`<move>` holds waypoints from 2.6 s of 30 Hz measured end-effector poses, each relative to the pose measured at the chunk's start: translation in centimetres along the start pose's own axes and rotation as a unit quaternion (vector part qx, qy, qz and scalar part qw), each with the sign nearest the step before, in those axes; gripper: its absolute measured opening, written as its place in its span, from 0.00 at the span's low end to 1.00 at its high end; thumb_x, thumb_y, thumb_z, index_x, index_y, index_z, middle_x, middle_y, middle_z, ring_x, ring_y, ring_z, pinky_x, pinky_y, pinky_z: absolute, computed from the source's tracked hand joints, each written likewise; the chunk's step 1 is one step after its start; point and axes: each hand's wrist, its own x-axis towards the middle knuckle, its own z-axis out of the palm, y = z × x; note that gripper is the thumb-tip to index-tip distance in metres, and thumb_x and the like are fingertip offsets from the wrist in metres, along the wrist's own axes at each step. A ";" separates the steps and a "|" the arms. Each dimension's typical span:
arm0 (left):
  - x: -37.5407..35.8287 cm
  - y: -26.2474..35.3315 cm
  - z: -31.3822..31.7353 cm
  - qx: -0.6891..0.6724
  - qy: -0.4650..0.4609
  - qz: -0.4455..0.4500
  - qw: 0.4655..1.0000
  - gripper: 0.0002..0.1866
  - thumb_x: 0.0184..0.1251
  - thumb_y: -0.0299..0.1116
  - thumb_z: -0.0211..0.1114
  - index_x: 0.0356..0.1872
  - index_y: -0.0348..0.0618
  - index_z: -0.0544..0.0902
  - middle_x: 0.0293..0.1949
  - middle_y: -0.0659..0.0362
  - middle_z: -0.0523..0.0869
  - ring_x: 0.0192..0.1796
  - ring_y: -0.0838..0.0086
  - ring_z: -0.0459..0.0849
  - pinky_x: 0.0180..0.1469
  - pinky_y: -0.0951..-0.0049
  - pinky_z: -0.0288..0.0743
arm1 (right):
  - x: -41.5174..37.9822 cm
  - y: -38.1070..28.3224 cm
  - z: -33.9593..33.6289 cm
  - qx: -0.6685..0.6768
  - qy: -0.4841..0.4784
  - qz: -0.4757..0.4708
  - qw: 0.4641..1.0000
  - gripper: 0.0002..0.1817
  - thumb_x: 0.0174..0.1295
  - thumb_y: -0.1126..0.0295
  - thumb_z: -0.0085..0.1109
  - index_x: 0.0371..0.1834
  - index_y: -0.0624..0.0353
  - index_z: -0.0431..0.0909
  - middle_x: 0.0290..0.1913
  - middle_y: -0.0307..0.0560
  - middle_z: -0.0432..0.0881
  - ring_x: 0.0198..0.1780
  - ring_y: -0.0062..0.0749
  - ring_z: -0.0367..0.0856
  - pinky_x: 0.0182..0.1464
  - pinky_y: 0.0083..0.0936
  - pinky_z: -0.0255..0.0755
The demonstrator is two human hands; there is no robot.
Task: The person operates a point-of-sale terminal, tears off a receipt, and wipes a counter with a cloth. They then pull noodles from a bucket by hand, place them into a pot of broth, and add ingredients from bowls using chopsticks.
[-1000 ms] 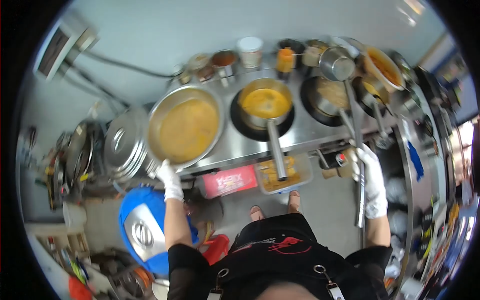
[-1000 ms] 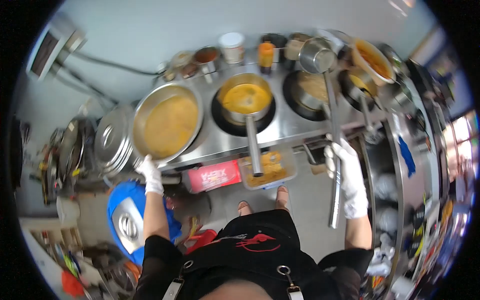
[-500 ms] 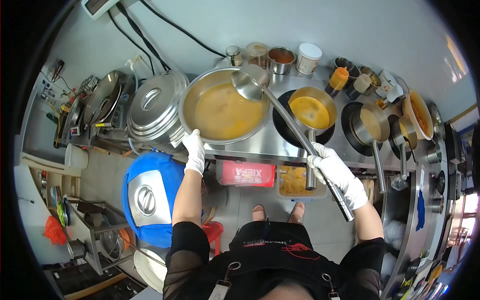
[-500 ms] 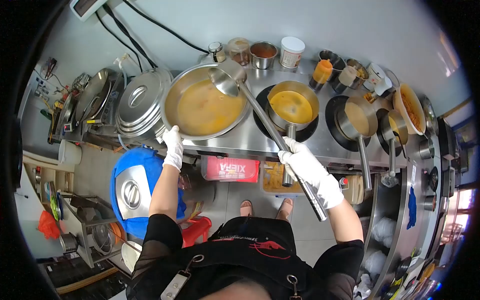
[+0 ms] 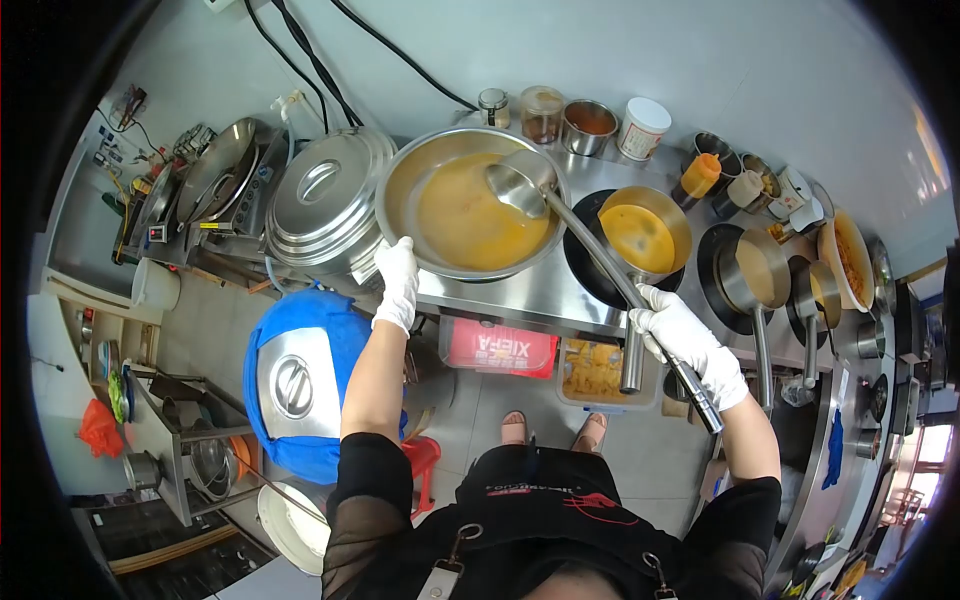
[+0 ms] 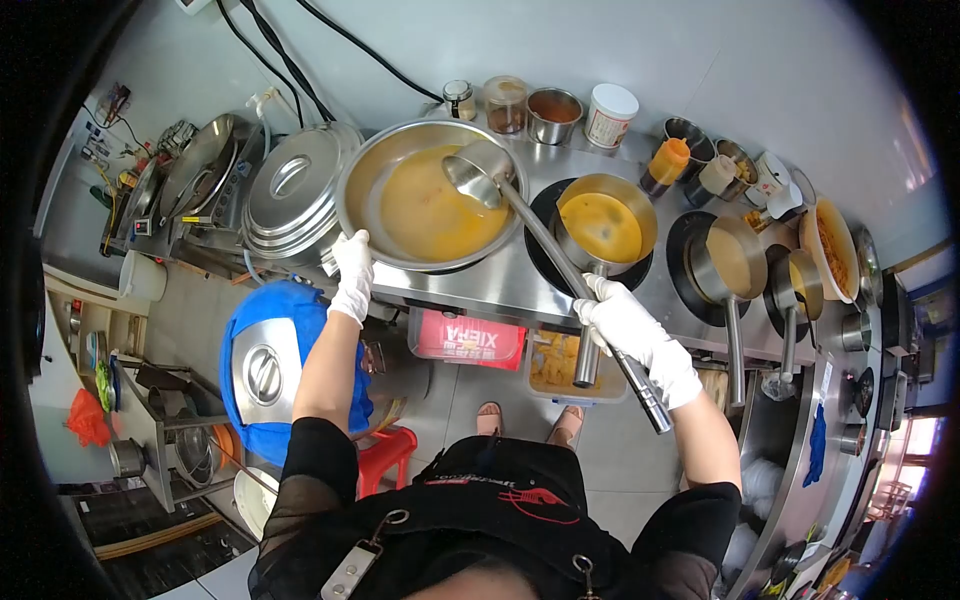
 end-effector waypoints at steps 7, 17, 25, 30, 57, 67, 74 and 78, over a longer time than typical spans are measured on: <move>0.1 0.3 0.2 0.048 -0.007 0.010 0.999 0.07 0.55 0.21 0.56 0.36 0.34 0.78 0.27 0.58 0.80 0.24 0.76 0.76 0.27 0.75 0.71 | 0.6 0.5 0.0 0.059 -0.015 0.018 0.998 0.05 0.65 0.76 0.45 0.40 0.62 0.70 0.20 0.34 0.68 0.09 0.16 0.61 0.10 0.15 0.56; -0.1 1.8 1.5 0.067 -0.017 0.009 0.998 0.09 0.54 0.21 0.57 0.37 0.34 0.79 0.27 0.59 0.81 0.24 0.78 0.74 0.28 0.76 0.67 | 0.6 0.9 0.0 0.065 -0.016 0.013 0.998 0.03 0.65 0.75 0.45 0.36 0.61 0.69 0.21 0.35 0.69 0.10 0.17 0.62 0.10 0.16 0.56; 0.5 2.2 1.9 0.115 -0.015 0.012 0.993 0.10 0.54 0.21 0.57 0.37 0.31 0.79 0.31 0.58 0.83 0.30 0.76 0.76 0.36 0.74 0.71 | -0.6 1.7 0.4 0.258 -0.072 0.024 0.963 0.06 0.66 0.73 0.47 0.38 0.65 0.72 0.23 0.38 0.71 0.12 0.16 0.63 0.10 0.15 0.57; 0.0 1.8 1.6 0.084 -0.008 0.020 0.996 0.05 0.53 0.24 0.57 0.31 0.38 0.78 0.19 0.62 0.75 0.14 0.79 0.68 0.15 0.76 0.61 | -2.4 1.0 0.5 0.418 -0.110 0.047 0.900 0.14 0.68 0.72 0.46 0.51 0.71 0.70 0.26 0.37 0.70 0.14 0.13 0.61 0.11 0.12 0.56; -1.1 -4.8 -5.1 0.071 0.049 -0.103 0.991 0.13 0.66 0.44 0.61 0.39 0.45 0.76 0.35 0.63 0.80 0.30 0.76 0.75 0.33 0.76 0.68 | -23.3 9.7 -6.7 0.618 0.084 -0.173 0.762 0.26 0.69 0.69 0.41 0.62 0.81 0.55 0.25 0.41 0.64 0.14 0.17 0.59 0.08 0.13 0.58; -21.2 -1.8 -1.3 0.118 -0.153 0.016 0.981 0.06 0.70 0.32 0.57 0.43 0.42 0.77 0.30 0.68 0.74 0.27 0.87 0.66 0.26 0.86 0.61 | -21.9 13.7 -14.4 0.416 0.275 -0.165 0.851 0.06 0.65 0.71 0.48 0.36 0.63 0.68 0.24 0.39 0.70 0.15 0.17 0.64 0.14 0.14 0.60; -27.5 -3.2 5.2 0.109 -0.286 -0.046 0.951 0.11 0.68 0.29 0.60 0.49 0.42 0.75 0.34 0.65 0.77 0.26 0.87 0.73 0.24 0.87 0.66 | -20.2 15.2 -17.4 0.379 0.325 -0.123 0.857 0.04 0.65 0.73 0.48 0.34 0.61 0.67 0.21 0.39 0.70 0.11 0.20 0.64 0.12 0.16 0.60; -29.2 -3.1 7.7 0.123 -0.292 -0.066 0.946 0.10 0.69 0.28 0.58 0.49 0.41 0.75 0.33 0.64 0.79 0.23 0.86 0.73 0.24 0.86 0.66 | -20.1 15.8 -18.0 0.376 0.360 -0.101 0.848 0.05 0.64 0.75 0.49 0.40 0.60 0.64 0.21 0.38 0.69 0.12 0.19 0.64 0.09 0.16 0.60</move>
